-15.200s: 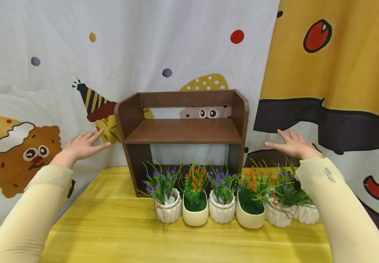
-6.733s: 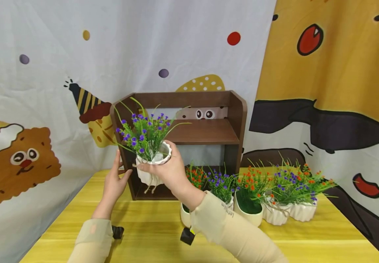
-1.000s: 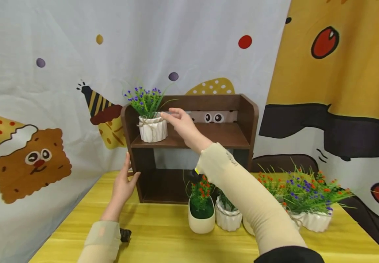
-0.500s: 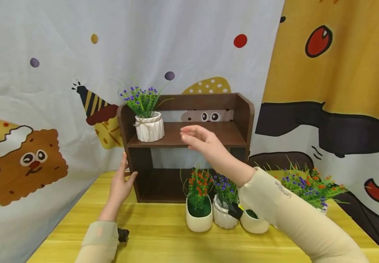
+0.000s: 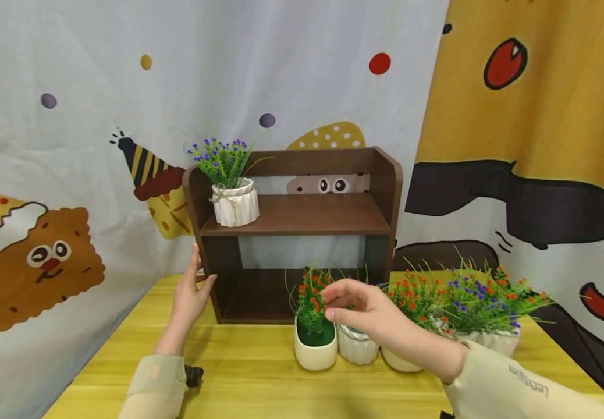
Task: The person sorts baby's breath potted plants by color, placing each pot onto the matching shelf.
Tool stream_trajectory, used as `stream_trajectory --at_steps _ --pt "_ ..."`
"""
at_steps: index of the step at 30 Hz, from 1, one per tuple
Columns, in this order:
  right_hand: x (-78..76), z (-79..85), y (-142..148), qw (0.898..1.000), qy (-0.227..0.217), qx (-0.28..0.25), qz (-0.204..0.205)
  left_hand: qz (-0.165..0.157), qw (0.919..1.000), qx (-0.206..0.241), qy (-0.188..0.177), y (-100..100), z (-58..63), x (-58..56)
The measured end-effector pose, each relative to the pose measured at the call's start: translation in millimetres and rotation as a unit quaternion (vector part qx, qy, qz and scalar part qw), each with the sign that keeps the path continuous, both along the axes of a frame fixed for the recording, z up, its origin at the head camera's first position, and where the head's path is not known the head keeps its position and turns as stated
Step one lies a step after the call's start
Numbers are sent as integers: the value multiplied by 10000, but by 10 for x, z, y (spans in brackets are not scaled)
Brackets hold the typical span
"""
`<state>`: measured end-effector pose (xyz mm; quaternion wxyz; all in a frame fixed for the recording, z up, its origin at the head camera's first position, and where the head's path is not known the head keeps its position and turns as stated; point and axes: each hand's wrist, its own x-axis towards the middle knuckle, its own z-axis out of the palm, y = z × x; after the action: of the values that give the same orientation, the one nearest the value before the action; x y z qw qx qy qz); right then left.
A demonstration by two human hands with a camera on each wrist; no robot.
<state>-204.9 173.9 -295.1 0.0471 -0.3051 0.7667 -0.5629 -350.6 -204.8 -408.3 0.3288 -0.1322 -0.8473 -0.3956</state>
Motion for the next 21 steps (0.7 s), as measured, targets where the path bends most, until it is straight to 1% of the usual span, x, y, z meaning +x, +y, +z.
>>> stream_trajectory --at_steps 3,5,7,11,13,16,21 --pt "69 -150 69 10000 26 -14 -2 -4 10000 21 -51 -2 1 3" --pt "95 -262 94 9999 -105 -9 -33 -4 10000 18 -82 -5 1 6" --pt "102 -375 97 9993 -355 54 -121 30 10000 22 -77 -17 0 9" --pt "71 -595 78 9932 -970 294 -568 117 9999 8 32 -46 -8 17" --pt "60 -693 73 9899 -1067 430 -834 108 9999 -20 105 -48 -14 17" --pt "63 -824 72 9884 -898 611 -1063 61 9999 -56 140 -38 -16 14" --pt "126 -984 47 9866 -351 970 -1262 7 10000 -7 95 -16 -5 -3"
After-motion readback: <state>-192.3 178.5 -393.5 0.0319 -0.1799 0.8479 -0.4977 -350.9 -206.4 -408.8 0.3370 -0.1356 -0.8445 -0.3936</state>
